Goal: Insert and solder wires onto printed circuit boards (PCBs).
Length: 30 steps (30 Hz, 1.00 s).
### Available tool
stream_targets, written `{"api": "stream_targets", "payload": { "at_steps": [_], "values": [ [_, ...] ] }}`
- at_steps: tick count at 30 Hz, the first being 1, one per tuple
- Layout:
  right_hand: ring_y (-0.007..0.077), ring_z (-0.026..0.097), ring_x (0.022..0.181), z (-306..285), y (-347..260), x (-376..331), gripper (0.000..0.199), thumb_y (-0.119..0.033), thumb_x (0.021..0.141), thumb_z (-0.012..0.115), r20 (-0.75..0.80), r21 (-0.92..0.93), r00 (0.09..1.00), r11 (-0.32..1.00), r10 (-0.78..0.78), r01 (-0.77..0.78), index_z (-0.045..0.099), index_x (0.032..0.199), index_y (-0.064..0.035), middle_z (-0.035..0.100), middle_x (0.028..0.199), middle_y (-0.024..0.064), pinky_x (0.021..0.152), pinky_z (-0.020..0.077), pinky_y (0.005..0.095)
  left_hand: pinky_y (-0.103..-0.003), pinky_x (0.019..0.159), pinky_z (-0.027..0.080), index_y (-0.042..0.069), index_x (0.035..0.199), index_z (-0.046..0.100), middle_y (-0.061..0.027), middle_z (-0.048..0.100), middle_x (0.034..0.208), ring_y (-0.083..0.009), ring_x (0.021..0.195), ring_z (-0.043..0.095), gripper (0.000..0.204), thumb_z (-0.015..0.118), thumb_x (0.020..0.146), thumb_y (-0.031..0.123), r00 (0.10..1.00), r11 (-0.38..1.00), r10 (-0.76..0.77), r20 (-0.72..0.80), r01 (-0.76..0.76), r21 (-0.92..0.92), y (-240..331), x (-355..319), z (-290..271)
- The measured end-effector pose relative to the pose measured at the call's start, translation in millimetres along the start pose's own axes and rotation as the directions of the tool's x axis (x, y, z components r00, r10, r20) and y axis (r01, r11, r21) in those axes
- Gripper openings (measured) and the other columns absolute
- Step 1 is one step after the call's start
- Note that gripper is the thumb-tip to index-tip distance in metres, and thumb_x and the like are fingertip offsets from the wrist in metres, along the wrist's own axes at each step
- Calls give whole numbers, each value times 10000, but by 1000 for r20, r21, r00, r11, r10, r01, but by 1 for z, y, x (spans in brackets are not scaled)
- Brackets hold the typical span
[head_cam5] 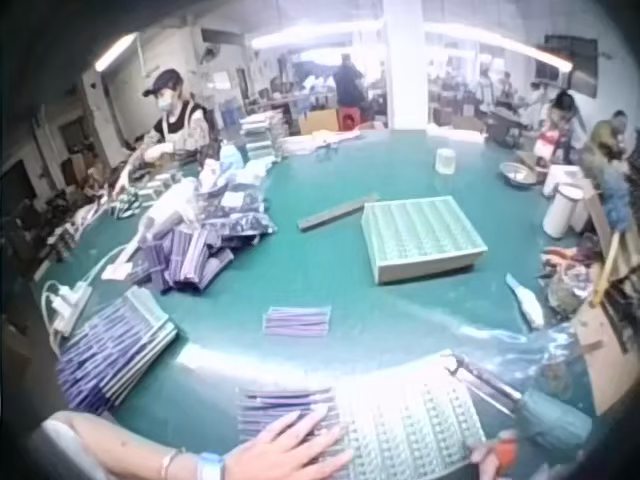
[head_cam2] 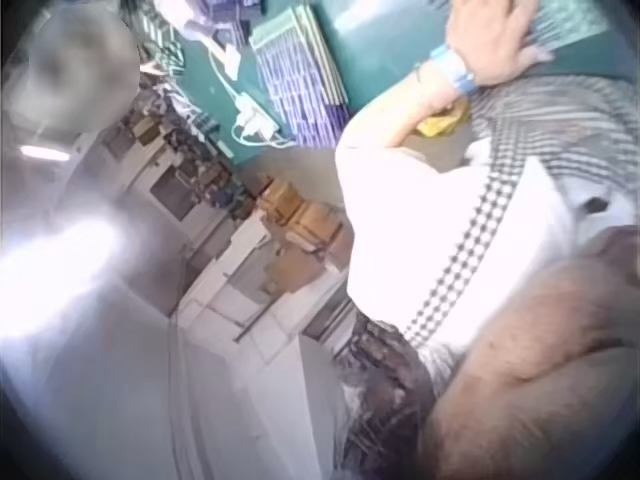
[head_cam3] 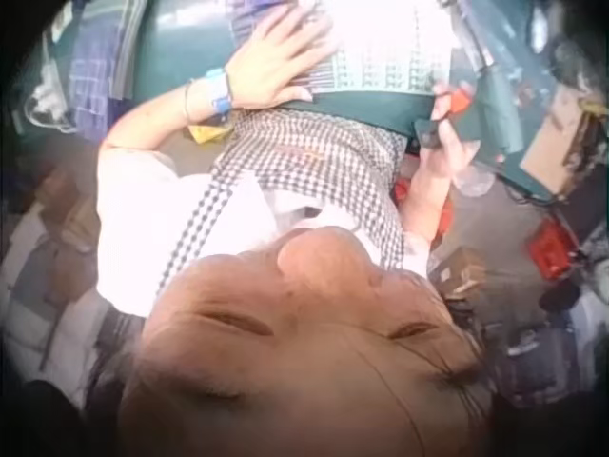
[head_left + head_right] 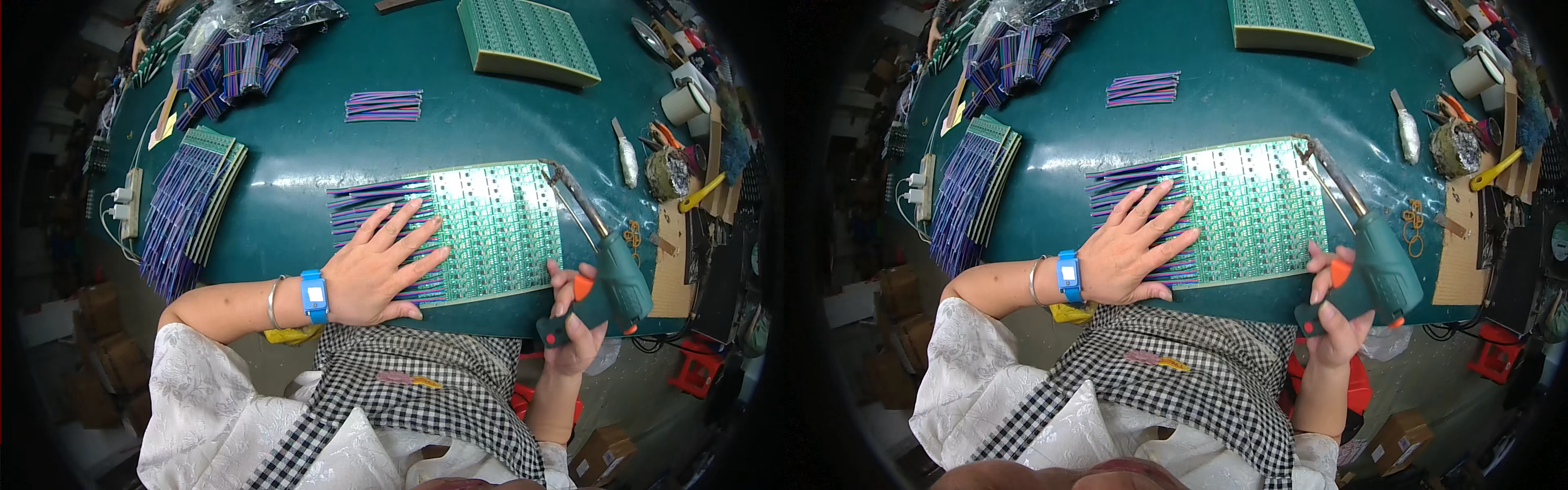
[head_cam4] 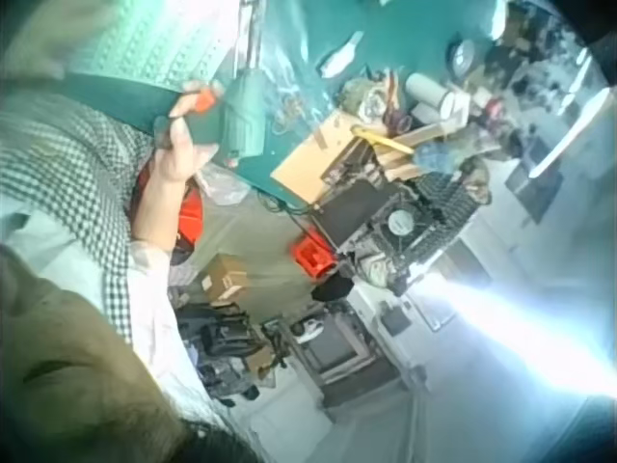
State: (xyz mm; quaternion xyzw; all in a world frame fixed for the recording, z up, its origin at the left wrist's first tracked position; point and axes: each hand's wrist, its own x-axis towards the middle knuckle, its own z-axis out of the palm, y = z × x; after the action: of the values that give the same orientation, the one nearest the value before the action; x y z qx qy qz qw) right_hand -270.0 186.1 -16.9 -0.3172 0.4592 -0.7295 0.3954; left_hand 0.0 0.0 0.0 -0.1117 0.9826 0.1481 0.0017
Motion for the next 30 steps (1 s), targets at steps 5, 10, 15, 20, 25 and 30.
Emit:
{"api": "stream_targets", "payload": {
  "at_steps": [5, 10, 15, 20, 25, 30],
  "values": [
    [256, 600, 1010, 12, -6, -3, 679, -186, 800, 737, -30, -51, 999, 999, 18, -20, 483, 1376, 68, 583, 823, 85, 1212, 231, 623, -657, 1185, 208, 111, 1507, 464, -248, 331, 1609, -529, 1502, 223, 878, 531, 877, 718, 1000, 997, 27, 1, -27, -68, 4, -7, 0],
    [254, 596, 951, 14, -6, -27, 665, -165, 788, 729, -69, -23, 997, 999, 45, -47, 489, 1362, 69, 571, 796, 91, 1177, 312, 634, -624, 1151, 285, 101, 1458, 521, -227, 457, 1526, -475, 1446, 370, 784, 620, 889, 632, 998, 991, 64, -8, -65, -121, 9, -9, -20],
    [255, 596, 950, 18, -5, -28, 652, -160, 788, 724, -102, -31, 993, 998, 58, -61, 496, 1359, 58, 566, 777, 90, 1171, 325, 627, -453, 904, 483, 65, 1131, 699, -132, 702, 1093, -331, 1047, 645, 354, 780, 844, 256, 915, 987, -113, -387, 56, -154, -49, 29, -53],
    [259, 596, 945, 18, -3, -30, 642, -157, 793, 718, -83, -40, 995, 998, 48, -52, 498, 1358, 54, 564, 775, 88, 1156, 346, 626, -411, 830, 519, 57, 1075, 714, -103, 665, 985, -317, 932, 616, 304, 812, 801, 147, 779, 963, -249, -576, 264, -58, -131, 75, -29],
    [234, 611, 838, 16, -9, -38, 641, -106, 801, 704, -119, -22, 992, 999, 41, -44, 473, 1374, 68, 576, 825, 102, 967, 554, 533, -390, 746, 537, 59, 962, 745, -69, 681, 866, -290, 816, 649, 207, 826, 779, 112, 806, 951, -310, -504, 260, -169, -123, 80, -18],
    [168, 576, 608, 1, -43, -42, 680, -47, 810, 666, -212, -233, 974, 963, 83, -133, 402, 1418, 100, 549, 830, 98, 541, 536, 294, -352, 740, 552, 33, 857, 741, -89, 730, 864, -259, 820, 680, 88, 801, 812, 79, 803, 988, -147, -578, 98, -116, -122, 72, -32]
  ]
}}
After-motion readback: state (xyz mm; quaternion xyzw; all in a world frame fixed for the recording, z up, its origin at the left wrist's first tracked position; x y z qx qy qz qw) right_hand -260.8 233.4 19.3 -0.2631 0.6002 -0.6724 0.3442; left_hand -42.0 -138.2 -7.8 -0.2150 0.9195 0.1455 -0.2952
